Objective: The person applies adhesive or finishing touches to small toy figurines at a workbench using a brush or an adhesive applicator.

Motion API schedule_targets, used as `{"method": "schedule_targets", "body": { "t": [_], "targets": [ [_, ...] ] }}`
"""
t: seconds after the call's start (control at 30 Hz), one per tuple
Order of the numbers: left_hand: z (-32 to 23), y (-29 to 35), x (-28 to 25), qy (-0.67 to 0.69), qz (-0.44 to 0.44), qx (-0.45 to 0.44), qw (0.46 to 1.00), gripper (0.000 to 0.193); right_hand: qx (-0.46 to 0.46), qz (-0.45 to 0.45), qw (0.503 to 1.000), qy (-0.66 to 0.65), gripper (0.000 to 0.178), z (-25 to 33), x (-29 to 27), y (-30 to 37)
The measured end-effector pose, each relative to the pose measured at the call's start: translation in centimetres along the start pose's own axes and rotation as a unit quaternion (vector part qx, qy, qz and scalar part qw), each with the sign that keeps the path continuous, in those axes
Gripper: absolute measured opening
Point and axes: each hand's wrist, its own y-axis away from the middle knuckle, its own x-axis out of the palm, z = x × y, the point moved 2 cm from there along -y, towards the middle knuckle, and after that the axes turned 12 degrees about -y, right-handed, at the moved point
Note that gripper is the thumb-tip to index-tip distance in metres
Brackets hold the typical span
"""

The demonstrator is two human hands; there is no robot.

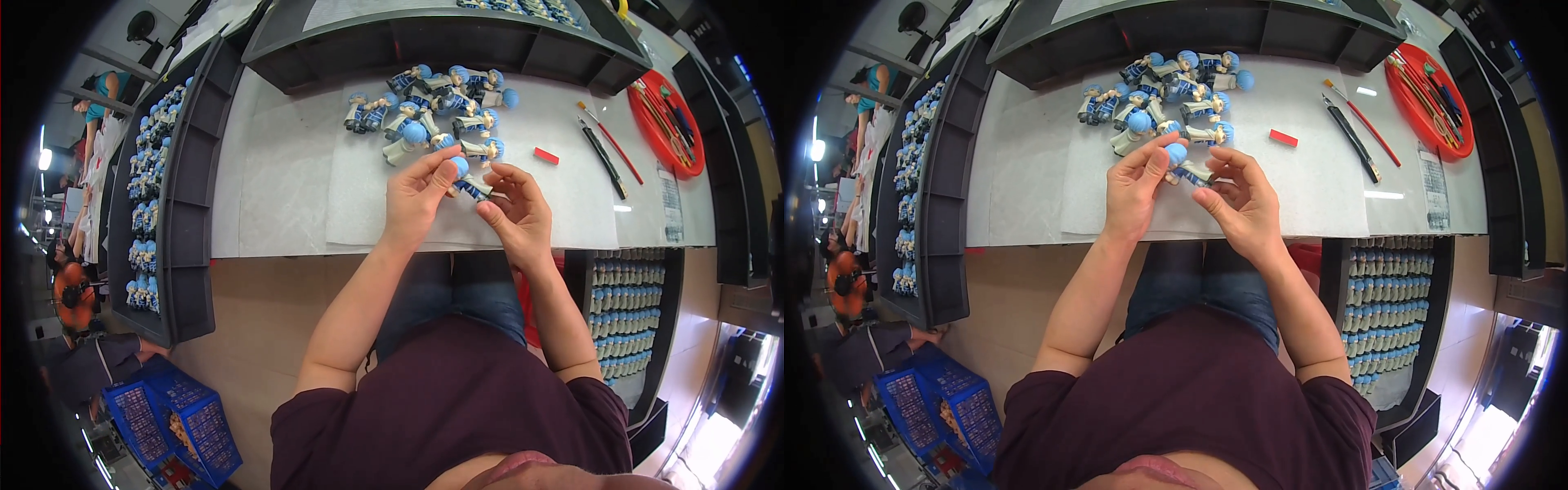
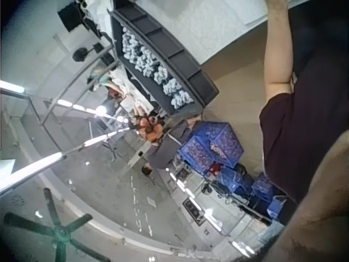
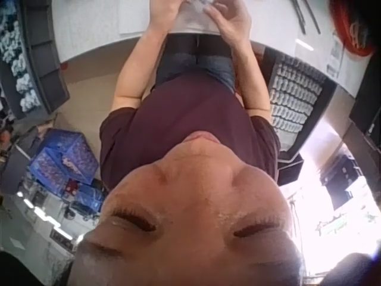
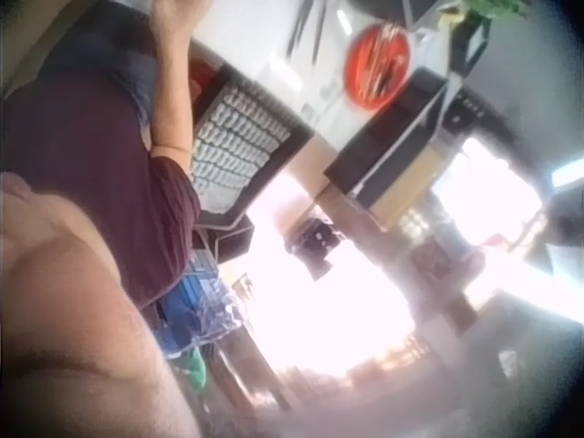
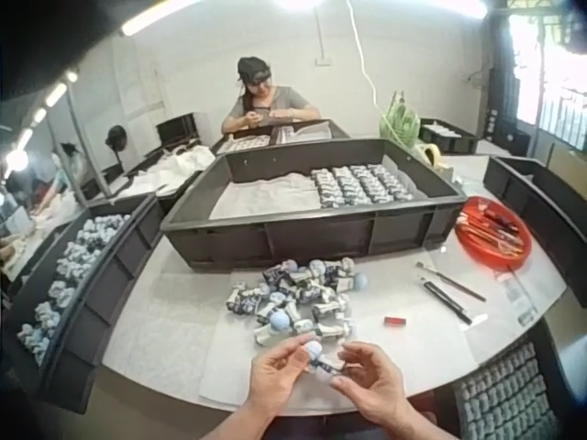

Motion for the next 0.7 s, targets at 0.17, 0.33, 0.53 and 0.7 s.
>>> {"method": "schedule_targets", "body": {
  "t": [0.17, 0.33, 0.53, 0.7],
  "targets": [
    [0.16, 0.08, 0.06, -0.036, -0.012, 0.022, 0.999, 0.03, -0.023, -0.015, 1.0, -0.006, 0.058, -0.29, -0.22, -0.14],
    [0.03, 0.06, -0.03, -0.023, -0.006, 0.03, 0.999, 0.03, -0.029, -0.019, 0.999, 0.013, 0.06, -0.35, -0.24, -0.15],
    [0.0, 0.03, -0.08, -0.011, 0.004, 0.022, 1.0, 0.033, -0.026, -0.019, 0.999, 0.022, 0.06, -0.32, -0.17, -0.22],
    [-0.11, 0.08, -0.08, -0.008, 0.005, 0.024, 1.0, 0.033, -0.024, -0.022, 0.999, 0.033, 0.06, -0.42, -0.14, -0.24]
  ]
}}
